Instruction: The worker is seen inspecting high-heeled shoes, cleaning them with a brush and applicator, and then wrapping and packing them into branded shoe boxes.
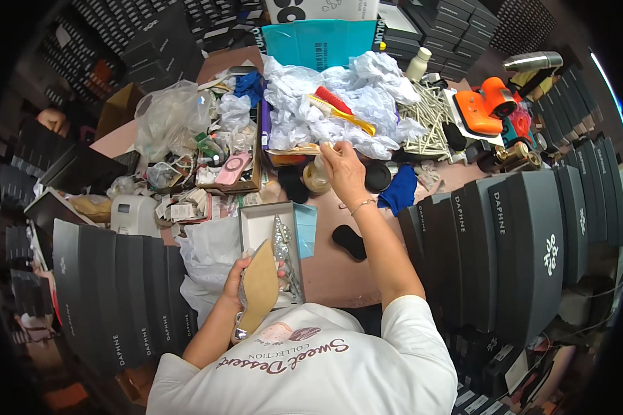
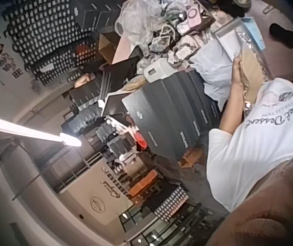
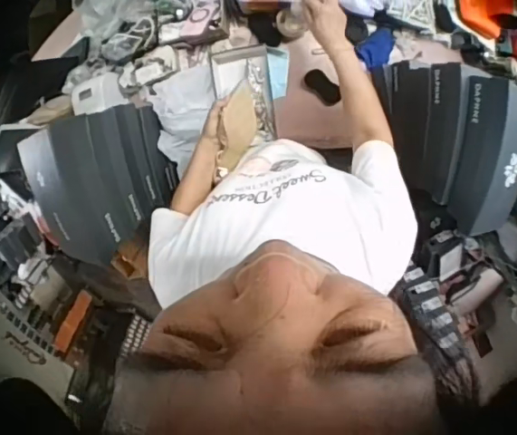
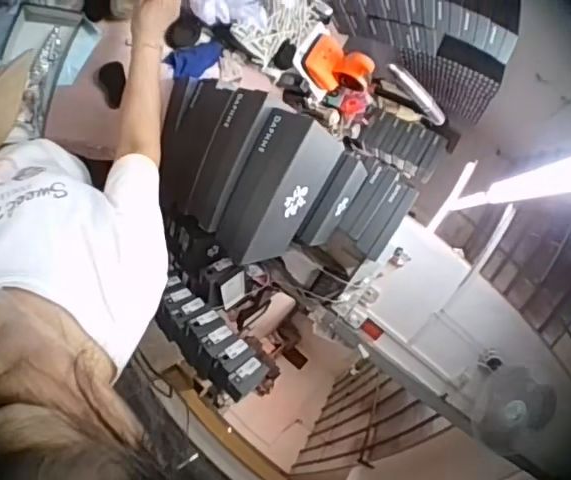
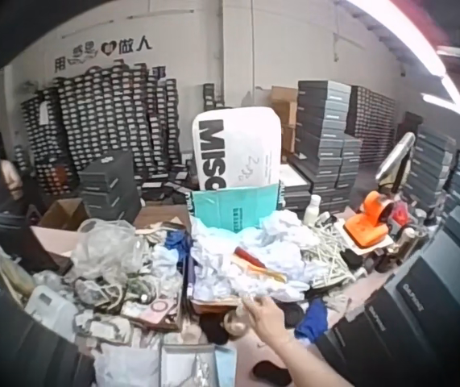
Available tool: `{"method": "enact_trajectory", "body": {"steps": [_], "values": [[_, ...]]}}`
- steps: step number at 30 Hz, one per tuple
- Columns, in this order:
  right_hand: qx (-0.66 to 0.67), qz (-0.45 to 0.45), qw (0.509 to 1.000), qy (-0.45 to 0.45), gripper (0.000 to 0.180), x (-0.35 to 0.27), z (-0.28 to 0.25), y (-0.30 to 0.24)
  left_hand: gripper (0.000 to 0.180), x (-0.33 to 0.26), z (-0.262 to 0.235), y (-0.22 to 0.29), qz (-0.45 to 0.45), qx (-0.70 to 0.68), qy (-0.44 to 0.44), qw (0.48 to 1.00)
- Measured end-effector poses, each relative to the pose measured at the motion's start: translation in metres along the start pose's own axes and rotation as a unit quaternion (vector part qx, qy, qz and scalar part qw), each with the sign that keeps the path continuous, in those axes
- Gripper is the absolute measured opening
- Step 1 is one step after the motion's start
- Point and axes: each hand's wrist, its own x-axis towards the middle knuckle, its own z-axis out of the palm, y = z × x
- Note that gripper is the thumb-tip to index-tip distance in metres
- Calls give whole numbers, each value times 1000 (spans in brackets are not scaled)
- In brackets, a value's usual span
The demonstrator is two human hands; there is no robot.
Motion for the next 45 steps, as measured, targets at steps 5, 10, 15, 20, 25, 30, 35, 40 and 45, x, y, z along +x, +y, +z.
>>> {"method": "enact_trajectory", "body": {"steps": [5, 10, 15, 20, 25, 30, 35, 40, 45], "values": [[-28, -66, 997, 30, 39, -16, 43, 19, 69, -6, 2, -12, 54, -22, 50, 997], [106, -25, 994, -13, 49, -26, 51, 30, 67, -8, 3, -22, 55, -26, 55, 997], [91, -23, 986, 136, 45, -23, 16, 34, 66, -13, 1, -19, 35, -3, 10, 999], [555, 371, 684, 294, 36, -108, 13, 81, 64, -8, -5, -23, 2, 10, 11, 1000], [658, 533, 353, 399, 31, -186, 64, 104, 64, 0, -5, -21, -11, 6, -35, 999], [507, 360, 704, 343, 38, -108, 32, 65, 67, -10, 6, -17, 112, -9, 10, 994], [98, 32, 988, 115, 42, -41, 23, 20, 62, -15, 10, -17, 127, -73, 47, 988], [-30, -12, 997, 71, 29, -24, 43, 5, 65, -23, 3, -18, 143, -47, -2, 989], [199, -21, 980, -17, 22, -83, 0, -79, 63, -29, 10, -21, 179, -83, 52, 979]]}}
